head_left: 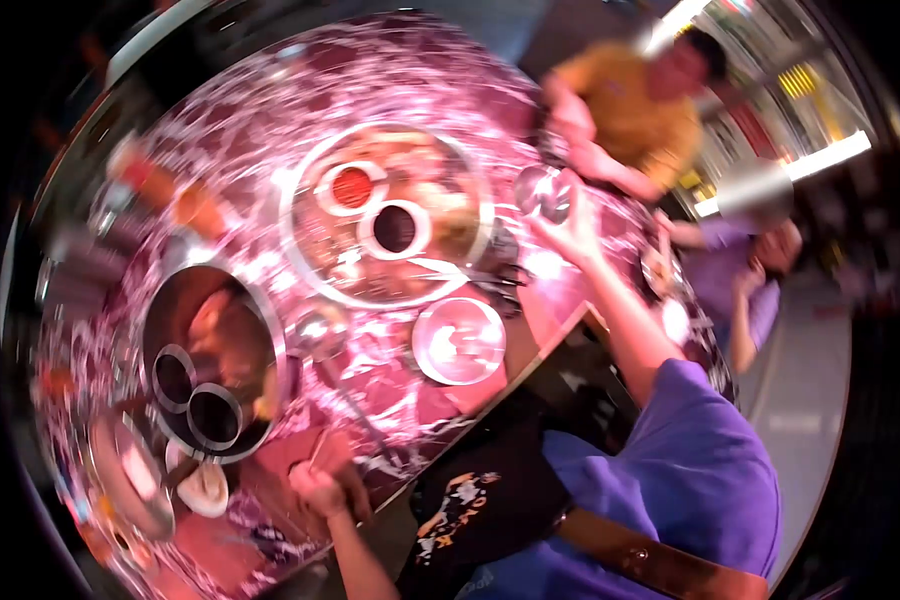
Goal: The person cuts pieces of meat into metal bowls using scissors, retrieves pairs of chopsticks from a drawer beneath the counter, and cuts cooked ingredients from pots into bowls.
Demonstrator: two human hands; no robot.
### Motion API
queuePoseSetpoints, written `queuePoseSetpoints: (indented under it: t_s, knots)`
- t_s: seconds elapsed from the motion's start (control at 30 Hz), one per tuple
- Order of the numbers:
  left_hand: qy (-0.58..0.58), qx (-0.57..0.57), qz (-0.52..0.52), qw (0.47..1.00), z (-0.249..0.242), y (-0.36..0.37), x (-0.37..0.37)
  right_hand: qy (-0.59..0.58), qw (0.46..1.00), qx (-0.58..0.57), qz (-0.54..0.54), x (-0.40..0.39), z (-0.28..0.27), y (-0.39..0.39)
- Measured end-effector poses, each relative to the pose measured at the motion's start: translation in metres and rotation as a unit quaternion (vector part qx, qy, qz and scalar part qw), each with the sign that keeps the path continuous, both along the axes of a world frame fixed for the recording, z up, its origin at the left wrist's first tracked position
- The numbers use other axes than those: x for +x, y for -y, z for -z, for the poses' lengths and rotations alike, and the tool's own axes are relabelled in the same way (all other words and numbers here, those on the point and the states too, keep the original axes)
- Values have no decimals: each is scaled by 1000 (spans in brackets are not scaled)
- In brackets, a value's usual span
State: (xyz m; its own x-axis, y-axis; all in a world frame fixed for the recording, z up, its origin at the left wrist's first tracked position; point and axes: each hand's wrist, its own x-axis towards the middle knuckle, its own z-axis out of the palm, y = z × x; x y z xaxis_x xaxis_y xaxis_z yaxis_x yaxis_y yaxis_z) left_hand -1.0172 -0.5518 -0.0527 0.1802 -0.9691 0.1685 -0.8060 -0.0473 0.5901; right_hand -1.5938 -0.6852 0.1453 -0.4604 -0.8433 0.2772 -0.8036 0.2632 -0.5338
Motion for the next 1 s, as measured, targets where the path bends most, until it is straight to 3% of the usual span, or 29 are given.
queuePoseSetpoints:
  t_s: [0.07, 0.13, 0.27, 0.33, 0.4, 0.47, 0.53, 0.57, 0.67, 0.77, 0.83, 0.87, 0.9, 0.93, 0.97, 1.0]
  knots:
    - [-31, 10, 15, 999, 5, -6, 10, -14, 994, -47, 94, -39, 55, -71]
    - [-113, 15, -4, 994, -8, -12, -6, 32, 984, -31, 174, -54, 70, -123]
    - [-111, 25, -40, 993, -3, -31, -26, 29, 966, -7, 257, -90, 101, -183]
    - [-142, 26, -56, 988, 12, -35, -15, -2, 957, -27, 290, -93, 99, -185]
    - [-192, 77, -136, 969, -9, -34, -32, -20, 956, 1, 293, -108, 110, -183]
    - [-197, 26, -113, 974, -13, -37, -27, 42, 959, 11, 279, -118, 120, -177]
    - [-62, -25, -70, 995, -44, -37, -43, -52, 950, 44, 304, -135, 146, -173]
    - [-53, -28, -93, 994, -55, -39, -48, -46, 945, 41, 323, -129, 148, -167]
    - [-101, -26, -71, 992, -69, -42, -69, 2, 934, 71, 350, -125, 141, -169]
    - [-159, -7, -73, 985, -78, -41, -94, -43, 932, -20, 360, -105, 156, -185]
    - [-208, 2, -76, 975, -82, -39, -111, 55, 965, -82, 243, -64, 146, -192]
    - [-153, -23, -51, 987, -81, -33, -118, 126, 975, -98, 153, -41, 136, -191]
    - [-189, 20, -59, 980, -99, -23, -136, 80, 993, -56, 71, -25, 135, -188]
    - [-213, 95, -77, 969, -87, -11, -137, 31, 999, -18, -15, -10, 134, -180]
    - [-117, -26, 4, 993, -78, 16, -148, 53, 993, 1, -110, 10, 117, -144]
    - [-138, 23, 29, 990, -99, 31, -160, 43, 988, 7, -150, 11, 122, -125]
